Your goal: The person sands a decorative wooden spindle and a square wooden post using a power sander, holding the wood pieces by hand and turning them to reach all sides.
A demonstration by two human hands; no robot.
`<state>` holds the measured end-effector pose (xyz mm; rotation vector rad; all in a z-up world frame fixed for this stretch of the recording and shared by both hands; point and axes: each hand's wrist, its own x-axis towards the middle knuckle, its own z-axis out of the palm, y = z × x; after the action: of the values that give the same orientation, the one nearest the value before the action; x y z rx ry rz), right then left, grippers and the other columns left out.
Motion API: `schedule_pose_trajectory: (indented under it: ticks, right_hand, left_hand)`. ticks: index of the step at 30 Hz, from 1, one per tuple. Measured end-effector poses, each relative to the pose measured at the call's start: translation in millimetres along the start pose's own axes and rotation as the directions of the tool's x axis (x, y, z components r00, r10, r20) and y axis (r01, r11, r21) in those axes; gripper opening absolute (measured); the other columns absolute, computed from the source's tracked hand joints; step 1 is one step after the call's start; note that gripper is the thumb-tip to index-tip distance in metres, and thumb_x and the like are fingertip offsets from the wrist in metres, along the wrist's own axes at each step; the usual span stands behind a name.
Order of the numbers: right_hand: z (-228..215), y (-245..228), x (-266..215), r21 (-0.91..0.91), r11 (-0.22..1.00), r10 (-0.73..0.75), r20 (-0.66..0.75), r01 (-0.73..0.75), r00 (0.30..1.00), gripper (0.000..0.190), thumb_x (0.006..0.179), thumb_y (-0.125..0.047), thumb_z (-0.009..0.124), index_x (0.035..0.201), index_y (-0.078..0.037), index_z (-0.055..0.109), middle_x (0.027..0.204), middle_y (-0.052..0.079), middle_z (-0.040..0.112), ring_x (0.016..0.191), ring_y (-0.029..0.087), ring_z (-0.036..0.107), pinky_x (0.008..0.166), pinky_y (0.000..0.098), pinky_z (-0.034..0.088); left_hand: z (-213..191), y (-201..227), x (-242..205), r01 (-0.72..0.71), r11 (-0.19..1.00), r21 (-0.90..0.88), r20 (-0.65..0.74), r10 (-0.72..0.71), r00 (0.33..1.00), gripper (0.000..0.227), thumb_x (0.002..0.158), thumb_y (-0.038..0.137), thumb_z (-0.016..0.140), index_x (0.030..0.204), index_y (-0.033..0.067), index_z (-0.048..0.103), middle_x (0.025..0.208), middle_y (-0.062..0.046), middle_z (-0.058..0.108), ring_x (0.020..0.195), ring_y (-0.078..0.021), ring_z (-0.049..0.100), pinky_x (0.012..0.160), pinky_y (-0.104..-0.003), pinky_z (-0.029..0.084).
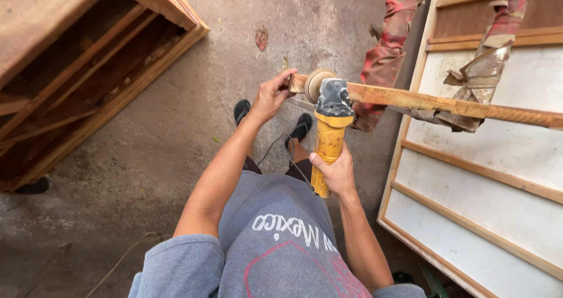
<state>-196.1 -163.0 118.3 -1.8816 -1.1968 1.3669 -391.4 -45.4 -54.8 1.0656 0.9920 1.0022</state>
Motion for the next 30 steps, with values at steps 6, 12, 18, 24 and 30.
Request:
schedule_pose_trajectory:
  ticks: [6,12,18,24,30]
  right_hand:
    - [7,-7,6,-0.141,0.990,0.014,-0.009,-0.015,1.000,0.058,0.078,-0.030,0.086,0.118,0.001,0.059,0.102,0.011,0.073,0.093,0.019,0.070,0.084,0.0358,0.057]
    - [12,-14,12,-0.196,0.980,0.032,0.025,-0.026,0.999,0.059,0.076,-0.029,0.085,0.119,0.001,0.058,0.102,0.014,0.074,0.093,0.022,0.074,0.084,0.0371,0.058]
    - [17,-19,16,-0.211,0.978,0.004,0.034,0.003,0.999,0.056,0.078,-0.027,0.085,0.118,0.002,0.059,0.102,0.015,0.076,0.093,0.023,0.075,0.085,0.0379,0.059]
    - [18,-19,13,-0.194,0.981,0.024,0.002,-0.023,1.000,0.057,0.078,-0.028,0.085,0.118,0.001,0.058,0.102,0.014,0.076,0.093,0.023,0.076,0.084,0.0370,0.059]
    - [8,-17,13,-0.176,0.977,0.107,-0.064,-0.116,0.992,0.056,0.078,-0.027,0.085,0.118,0.001,0.058,0.101,0.014,0.075,0.091,0.022,0.075,0.082,0.0369,0.060]
  left_hand:
    - [-5,1,5,-0.062,0.996,0.061,-0.039,0.064,0.997,0.060,0.086,-0.018,0.061,0.140,0.0091,0.060,0.110,-0.009,0.072,0.098,-0.0138,0.071,0.087,-0.031,0.063]
    - [-5,3,6,-0.037,0.996,0.084,-0.038,0.040,0.998,0.060,0.085,-0.017,0.063,0.140,0.0086,0.061,0.108,-0.008,0.073,0.097,-0.0139,0.073,0.085,-0.031,0.065]
    - [-5,9,9,0.038,0.998,0.041,-0.021,-0.037,0.999,0.057,0.087,-0.015,0.063,0.139,0.0087,0.061,0.104,-0.006,0.077,0.094,-0.0134,0.075,0.084,-0.031,0.065]
    - [-7,9,9,0.053,0.998,0.035,-0.005,-0.053,0.999,0.055,0.088,-0.014,0.065,0.138,0.0094,0.063,0.102,-0.005,0.076,0.093,-0.0112,0.072,0.085,-0.030,0.064]
    - [-7,12,9,0.022,0.996,0.088,-0.010,-0.021,1.000,0.059,0.087,-0.016,0.063,0.138,0.0122,0.064,0.098,-0.004,0.074,0.091,-0.0098,0.070,0.085,-0.029,0.064]
